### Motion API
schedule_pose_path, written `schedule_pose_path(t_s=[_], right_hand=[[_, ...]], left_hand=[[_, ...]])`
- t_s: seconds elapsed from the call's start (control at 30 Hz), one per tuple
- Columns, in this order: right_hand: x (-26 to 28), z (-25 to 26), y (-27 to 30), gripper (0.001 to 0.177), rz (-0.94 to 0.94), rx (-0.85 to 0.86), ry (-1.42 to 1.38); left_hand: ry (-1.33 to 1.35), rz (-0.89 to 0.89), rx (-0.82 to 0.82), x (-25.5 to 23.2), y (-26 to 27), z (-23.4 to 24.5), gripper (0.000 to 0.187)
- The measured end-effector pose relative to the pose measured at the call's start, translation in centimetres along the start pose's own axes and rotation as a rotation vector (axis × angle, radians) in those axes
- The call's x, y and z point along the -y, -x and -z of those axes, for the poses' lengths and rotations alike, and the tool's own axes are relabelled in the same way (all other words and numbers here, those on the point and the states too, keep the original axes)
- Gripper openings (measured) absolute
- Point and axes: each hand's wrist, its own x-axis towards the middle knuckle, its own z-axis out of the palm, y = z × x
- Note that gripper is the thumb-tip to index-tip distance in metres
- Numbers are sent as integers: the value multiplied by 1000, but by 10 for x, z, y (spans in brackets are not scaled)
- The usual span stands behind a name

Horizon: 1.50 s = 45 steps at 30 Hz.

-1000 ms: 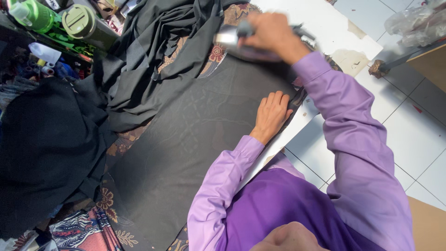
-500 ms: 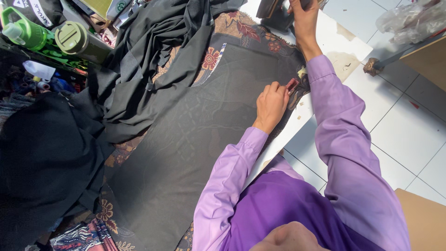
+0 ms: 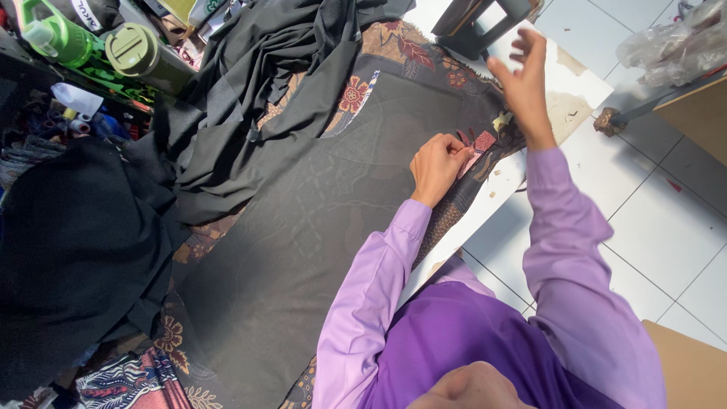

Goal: The person irons a dark gray garment on a patterned ironing board. They repeatedly smooth the fabric, iron it, fold it, and place it on a stack of similar folded items. The person handles the garment and iron throughout the clip.

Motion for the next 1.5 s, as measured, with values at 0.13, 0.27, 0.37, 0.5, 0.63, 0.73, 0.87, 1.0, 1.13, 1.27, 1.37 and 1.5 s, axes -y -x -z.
schedule_pose_path(t_s=[0.13,0.27,0.37,0.5,0.63,0.73,0.87,1.0,1.13,1.27,1.37,1.5], right_hand=[[37,-1,63,35,30,-57,-258],[67,-20,123,19,50,-18,-400],[78,-35,138,17,69,92,-129],[83,-55,117,14,350,215,423],[78,-77,93,52,383,364,566],[72,-88,85,66,324,433,664],[61,-88,86,66,274,456,685],[62,-89,88,63,272,440,690],[88,-105,101,61,343,467,624],[136,-132,127,47,534,528,506],[175,-154,151,41,531,633,441],[219,-179,180,44,493,829,244]], left_hand=[[106,13,19,4,-2,5,29],[348,25,63,16,-12,16,23],[514,-43,-60,17,-17,29,18],[496,-193,-281,2,-12,66,14],[493,-262,-380,-20,4,119,12],[440,-254,-505,-19,30,171,12],[437,-190,-672,24,96,251,11],[543,-88,-854,78,194,303,15],[467,54,-1049,113,295,304,23],[523,378,-1192,126,356,275,30],[289,519,-1198,119,389,258,35],[-217,785,-1014,107,414,256,46]])
